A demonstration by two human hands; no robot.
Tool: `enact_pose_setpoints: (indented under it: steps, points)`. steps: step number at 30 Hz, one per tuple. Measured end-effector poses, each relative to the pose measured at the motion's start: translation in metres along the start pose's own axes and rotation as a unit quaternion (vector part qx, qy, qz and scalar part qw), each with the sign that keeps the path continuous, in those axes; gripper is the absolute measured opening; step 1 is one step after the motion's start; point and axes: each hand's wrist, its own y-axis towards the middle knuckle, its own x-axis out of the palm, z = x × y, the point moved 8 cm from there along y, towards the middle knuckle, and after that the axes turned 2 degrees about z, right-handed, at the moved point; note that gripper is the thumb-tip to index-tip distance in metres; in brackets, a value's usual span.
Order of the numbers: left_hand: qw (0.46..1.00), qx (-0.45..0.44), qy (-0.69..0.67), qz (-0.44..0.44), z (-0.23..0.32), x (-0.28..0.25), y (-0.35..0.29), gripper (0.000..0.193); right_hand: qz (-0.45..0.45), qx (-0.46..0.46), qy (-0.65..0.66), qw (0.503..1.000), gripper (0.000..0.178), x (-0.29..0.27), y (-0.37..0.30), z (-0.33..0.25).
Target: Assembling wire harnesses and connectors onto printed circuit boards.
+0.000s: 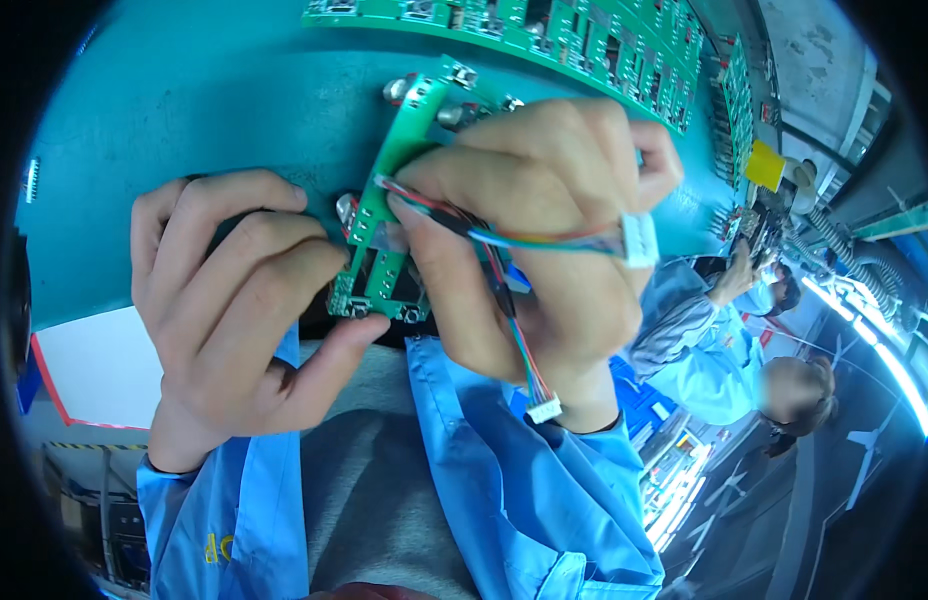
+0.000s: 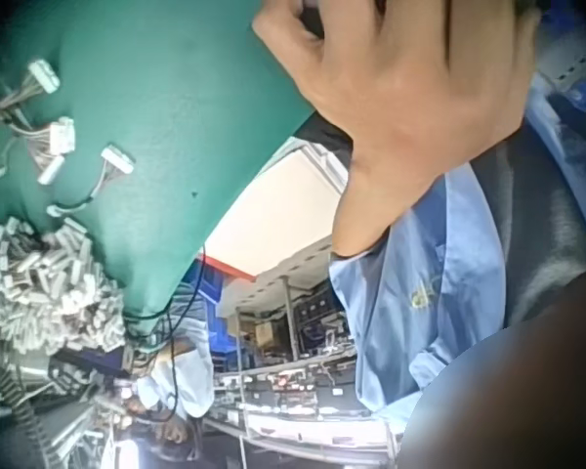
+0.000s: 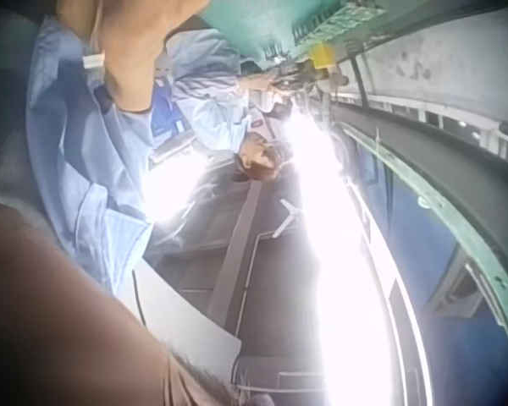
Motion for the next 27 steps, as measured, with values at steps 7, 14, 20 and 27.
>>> enact_pose_setpoints:
  steps: [7, 14, 20, 27]
  points:
    - [1.000, -0.009, -0.016, 0.009, -0.004, -0.008, 0.023, 0.025, 0.183, 0.080, 0.134, 0.971, 0.022, -0.015, -0.029, 0.028]
    - [0.996, -0.071, -0.056, -0.004, -0.004, -0.003, 0.034, 0.023, 0.292, 0.314, 0.282, 0.858, 0.037, -0.006, -0.054, 0.056]
    - [0.985, -0.125, -0.110, -0.039, -0.009, 0.014, 0.036, 0.020, 0.245, 0.320, 0.358, 0.842, 0.016, 0.013, -0.042, 0.059]
    - [0.962, -0.196, -0.179, -0.061, -0.010, 0.029, 0.032, 0.017, 0.170, 0.366, 0.345, 0.847, 0.017, 0.019, -0.061, 0.064]
